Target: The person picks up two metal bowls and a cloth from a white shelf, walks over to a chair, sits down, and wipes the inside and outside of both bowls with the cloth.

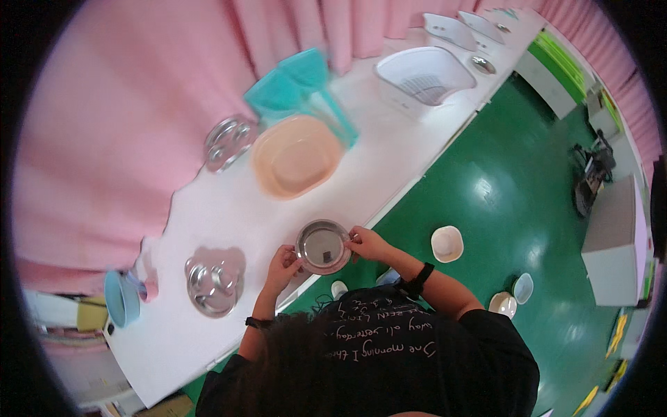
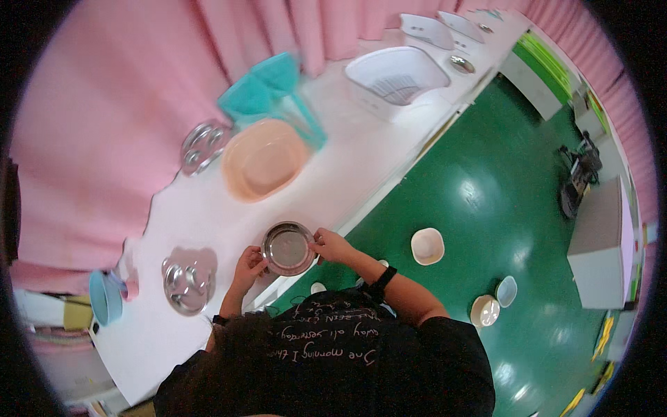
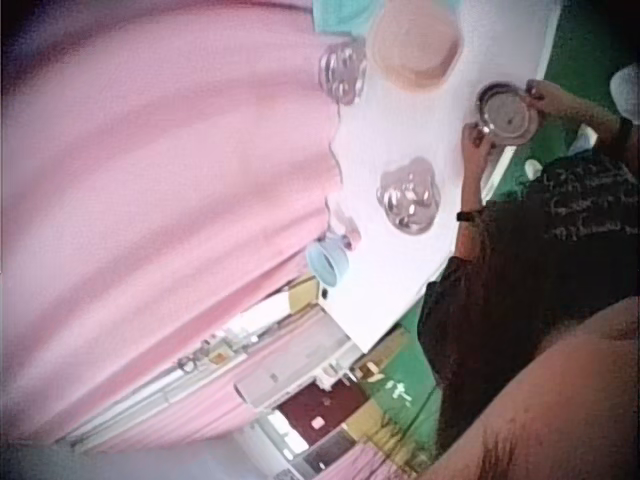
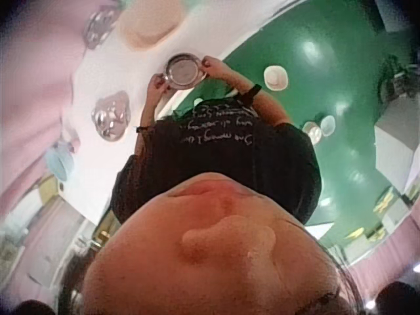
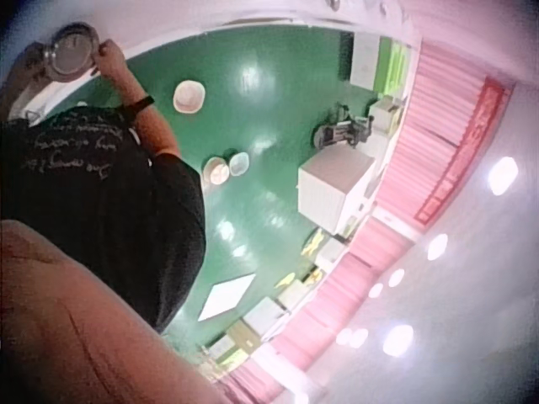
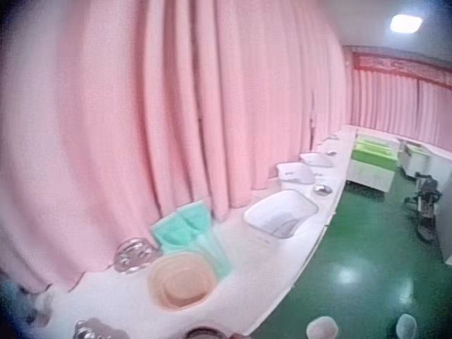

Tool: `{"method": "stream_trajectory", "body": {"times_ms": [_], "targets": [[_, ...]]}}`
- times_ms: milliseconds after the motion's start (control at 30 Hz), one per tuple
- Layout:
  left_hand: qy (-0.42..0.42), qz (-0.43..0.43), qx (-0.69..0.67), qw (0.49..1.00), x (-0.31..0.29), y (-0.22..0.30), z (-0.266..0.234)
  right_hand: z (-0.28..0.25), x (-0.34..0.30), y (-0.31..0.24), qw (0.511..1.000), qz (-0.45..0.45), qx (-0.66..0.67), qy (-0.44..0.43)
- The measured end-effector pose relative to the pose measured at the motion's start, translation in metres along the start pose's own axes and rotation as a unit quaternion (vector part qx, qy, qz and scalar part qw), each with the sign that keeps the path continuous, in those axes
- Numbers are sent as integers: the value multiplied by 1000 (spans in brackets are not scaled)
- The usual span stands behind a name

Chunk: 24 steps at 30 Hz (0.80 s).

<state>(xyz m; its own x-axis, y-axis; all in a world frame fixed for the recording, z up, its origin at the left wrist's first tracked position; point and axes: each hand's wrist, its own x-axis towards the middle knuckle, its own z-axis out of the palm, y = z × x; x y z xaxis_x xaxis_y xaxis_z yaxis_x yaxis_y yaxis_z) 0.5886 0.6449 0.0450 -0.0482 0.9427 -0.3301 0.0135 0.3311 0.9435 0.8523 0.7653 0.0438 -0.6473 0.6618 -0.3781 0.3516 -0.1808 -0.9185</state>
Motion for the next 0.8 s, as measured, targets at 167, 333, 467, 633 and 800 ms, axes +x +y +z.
{"method": "stream_trajectory", "body": {"times_ms": [167,333,467,633,800], "targets": [[-72,21,-36,997,84,25,106,-114,-40,31,994,-11,32,105],[-189,42,62,979,159,69,208,-222,-94,42,983,-1,39,178],[-233,56,93,966,202,82,276,-281,-124,61,968,10,66,243],[-263,38,104,958,253,101,333,-338,-133,90,956,-19,110,271],[-296,84,103,946,317,118,378,-393,-126,94,939,24,164,302]]}}
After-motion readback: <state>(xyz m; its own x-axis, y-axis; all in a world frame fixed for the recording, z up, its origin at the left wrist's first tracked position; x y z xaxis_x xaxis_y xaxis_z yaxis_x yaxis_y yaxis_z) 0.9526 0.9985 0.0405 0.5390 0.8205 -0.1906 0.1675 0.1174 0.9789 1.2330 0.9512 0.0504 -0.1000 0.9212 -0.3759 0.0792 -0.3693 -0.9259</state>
